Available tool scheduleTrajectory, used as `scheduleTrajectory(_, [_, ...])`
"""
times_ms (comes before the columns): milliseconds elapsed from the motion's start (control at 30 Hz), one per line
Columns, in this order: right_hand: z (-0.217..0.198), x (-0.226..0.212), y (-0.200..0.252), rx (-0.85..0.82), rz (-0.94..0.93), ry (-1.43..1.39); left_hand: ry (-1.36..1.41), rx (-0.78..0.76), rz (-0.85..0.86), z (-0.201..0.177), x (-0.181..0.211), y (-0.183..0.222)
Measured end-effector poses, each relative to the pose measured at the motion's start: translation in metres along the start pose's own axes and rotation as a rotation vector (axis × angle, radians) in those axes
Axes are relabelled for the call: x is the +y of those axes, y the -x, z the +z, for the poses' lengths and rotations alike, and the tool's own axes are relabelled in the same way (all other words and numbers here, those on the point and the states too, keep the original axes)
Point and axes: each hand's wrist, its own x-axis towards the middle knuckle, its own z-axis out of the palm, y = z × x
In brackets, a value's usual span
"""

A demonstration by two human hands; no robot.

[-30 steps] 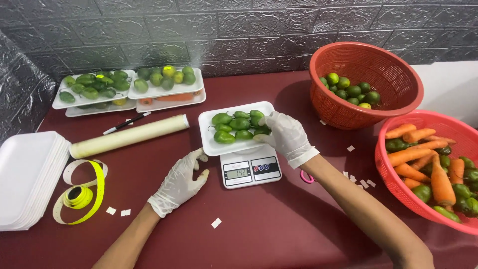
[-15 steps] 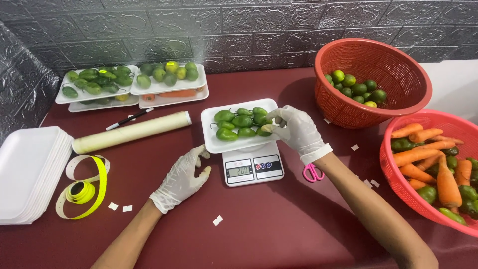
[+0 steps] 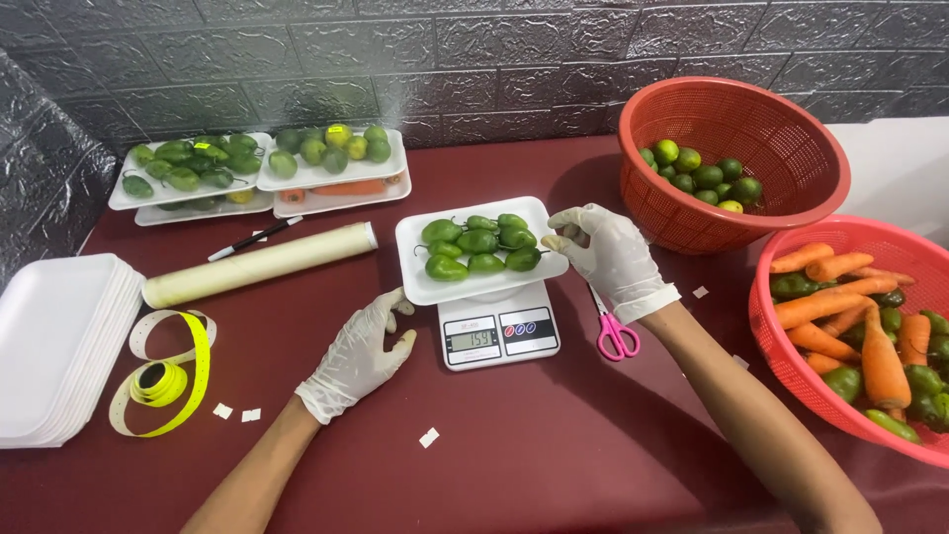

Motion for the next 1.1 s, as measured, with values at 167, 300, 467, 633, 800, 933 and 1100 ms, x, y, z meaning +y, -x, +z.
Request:
scheduleTrajectory(167, [0.000, 0.001, 0.000, -0.018, 0.045, 0.015, -0.003, 0.003, -0.003, -0.002, 0.004, 0.000])
scheduleTrajectory(300, [-0.006, -0.001, -0.002, -0.064, 0.087, 0.044, 0.003, -0.016, -0.027, -0.003, 0.006, 0.000])
scheduleTrajectory(467, [-0.024, -0.010, 0.005, -0.096, 0.149, 0.068, 0.014, -0.049, -0.060, -0.005, 0.005, 0.000])
scheduleTrajectory(633, [-0.052, 0.015, 0.027, -0.067, 0.161, 0.135, -0.015, -0.056, -0.052, -0.004, 0.002, 0.000])
scheduleTrajectory(800, [-0.101, 0.042, 0.058, 0.015, 0.155, 0.231, -0.039, -0.050, -0.049, 0.000, -0.006, 0.000])
scheduleTrajectory(933, [-0.143, 0.071, 0.084, 0.097, 0.081, 0.267, -0.084, -0.027, -0.078, 0.002, -0.008, 0.001])
scheduleTrajectory(1100, [-0.198, 0.095, 0.126, 0.132, 0.289, 0.365, -0.068, 0.008, -0.019, 0.007, -0.018, 0.001])
